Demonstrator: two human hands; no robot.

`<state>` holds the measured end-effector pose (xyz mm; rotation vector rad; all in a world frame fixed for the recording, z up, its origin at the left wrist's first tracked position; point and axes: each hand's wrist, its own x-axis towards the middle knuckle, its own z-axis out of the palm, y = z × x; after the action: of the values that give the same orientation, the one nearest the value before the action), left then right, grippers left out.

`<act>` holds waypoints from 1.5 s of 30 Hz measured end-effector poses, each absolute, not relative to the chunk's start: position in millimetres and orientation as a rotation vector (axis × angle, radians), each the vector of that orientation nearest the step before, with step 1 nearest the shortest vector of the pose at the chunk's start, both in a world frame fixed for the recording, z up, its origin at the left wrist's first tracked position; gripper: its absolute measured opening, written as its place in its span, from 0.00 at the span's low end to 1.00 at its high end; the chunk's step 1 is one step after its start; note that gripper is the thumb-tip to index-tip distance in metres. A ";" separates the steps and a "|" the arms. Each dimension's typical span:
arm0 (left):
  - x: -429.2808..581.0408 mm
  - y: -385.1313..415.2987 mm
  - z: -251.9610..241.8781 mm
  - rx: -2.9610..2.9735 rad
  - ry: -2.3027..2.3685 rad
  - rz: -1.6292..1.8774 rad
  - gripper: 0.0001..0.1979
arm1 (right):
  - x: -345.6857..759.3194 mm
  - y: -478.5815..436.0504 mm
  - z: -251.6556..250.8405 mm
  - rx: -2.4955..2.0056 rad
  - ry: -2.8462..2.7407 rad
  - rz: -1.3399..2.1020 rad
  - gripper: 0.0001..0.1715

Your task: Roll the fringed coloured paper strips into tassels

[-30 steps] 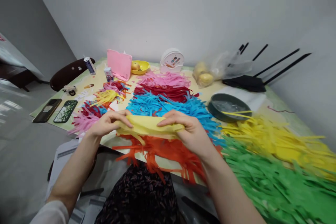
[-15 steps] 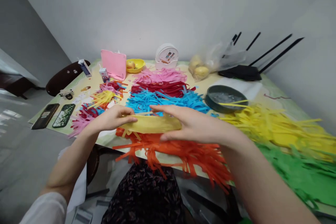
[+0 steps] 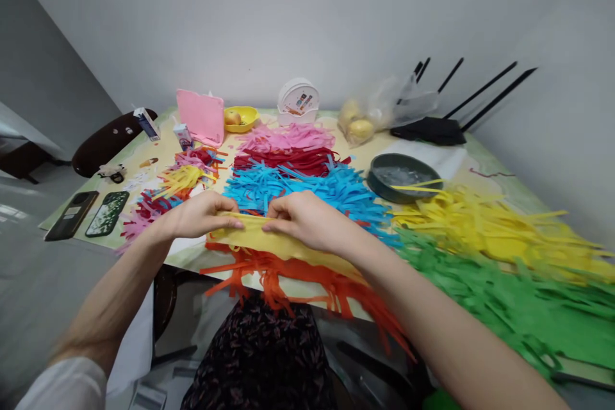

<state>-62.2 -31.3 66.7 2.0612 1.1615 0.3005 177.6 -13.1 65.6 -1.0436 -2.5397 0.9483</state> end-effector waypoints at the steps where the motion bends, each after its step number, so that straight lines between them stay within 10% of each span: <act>1: -62.0 -31.1 67.2 2.049 1.152 0.301 0.20 | 178.7 -13.8 66.6 -1.029 -2.551 0.944 0.17; 27: -50.2 -53.6 32.8 1.603 1.223 0.827 0.14 | 206.9 -41.5 32.1 -1.107 -1.734 1.499 0.18; 34: -49.9 -61.2 27.0 1.268 0.996 0.947 0.09 | 210.2 -47.3 15.7 -0.923 -1.634 1.346 0.06; 45: -51.2 -60.9 24.8 1.469 0.962 1.001 0.10 | 210.8 -39.4 13.5 -0.763 -1.808 1.132 0.13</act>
<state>-51.2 -60.9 24.8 1.4690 0.9618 1.0014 210.8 -39.4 13.5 -0.7628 -1.8084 1.1318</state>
